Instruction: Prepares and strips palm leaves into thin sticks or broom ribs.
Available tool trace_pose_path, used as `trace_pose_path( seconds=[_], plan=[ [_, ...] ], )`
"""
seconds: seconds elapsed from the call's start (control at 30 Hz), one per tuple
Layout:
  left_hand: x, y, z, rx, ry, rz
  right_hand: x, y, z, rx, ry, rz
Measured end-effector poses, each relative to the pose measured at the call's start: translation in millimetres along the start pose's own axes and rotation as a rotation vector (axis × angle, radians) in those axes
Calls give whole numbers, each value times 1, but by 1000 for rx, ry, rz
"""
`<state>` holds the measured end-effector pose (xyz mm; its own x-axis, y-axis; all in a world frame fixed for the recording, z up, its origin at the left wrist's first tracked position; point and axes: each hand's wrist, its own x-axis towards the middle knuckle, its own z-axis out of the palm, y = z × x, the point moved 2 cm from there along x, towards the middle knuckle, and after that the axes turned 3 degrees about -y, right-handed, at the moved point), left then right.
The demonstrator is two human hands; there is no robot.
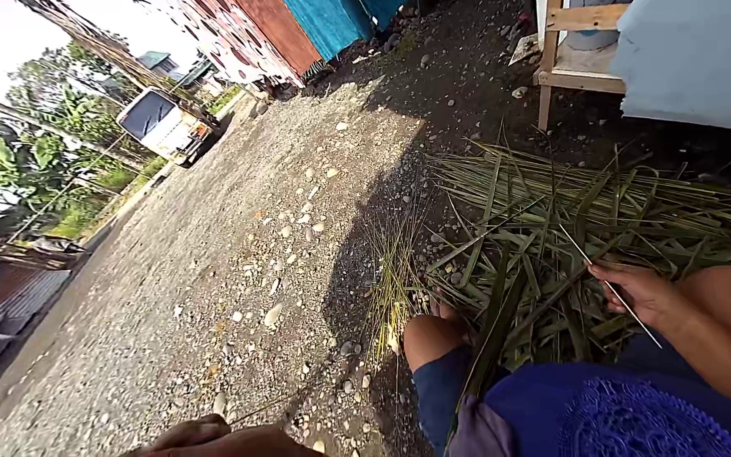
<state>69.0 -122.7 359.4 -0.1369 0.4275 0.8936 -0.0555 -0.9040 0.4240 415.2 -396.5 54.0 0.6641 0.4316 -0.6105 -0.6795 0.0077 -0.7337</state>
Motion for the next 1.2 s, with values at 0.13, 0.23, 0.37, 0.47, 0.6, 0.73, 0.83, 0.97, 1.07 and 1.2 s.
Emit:
trace_pose_path(
  seconds=[0.13, 0.23, 0.37, 0.47, 0.6, 0.73, 0.83, 0.97, 1.07, 1.2],
  plan=[
    [18, -79, 27, 544, -40, -25, 3, 1, 0, -111, 45, 24],
    [17, -156, 52, 957, -493, -321, 6, 2, -2, -197, 57, 18],
    [-44, -205, 70, 1087, -1133, -454, 6, 4, -2, -227, 65, 13],
    [-131, -183, 96, 880, -1550, -453, 6, 5, -2, -275, 48, 19],
    [-234, -125, 116, 688, -1986, -419, 16, 5, -4, -352, 53, 14],
    [-282, -91, 109, 691, -2269, -422, 23, 5, -4, -437, 36, -45],
    [-290, -92, 101, 761, -2317, -409, 24, 2, -2, -482, 3, -80],
    [-285, -83, 102, 842, -2341, -418, 29, 2, 2, -539, -39, -125],
    [-282, -75, 102, 861, -2352, -437, 32, 4, 4, -559, -59, -156],
    [-276, -71, 101, 846, -2339, -432, 35, 5, 3, -581, -62, -165]
  ],
)
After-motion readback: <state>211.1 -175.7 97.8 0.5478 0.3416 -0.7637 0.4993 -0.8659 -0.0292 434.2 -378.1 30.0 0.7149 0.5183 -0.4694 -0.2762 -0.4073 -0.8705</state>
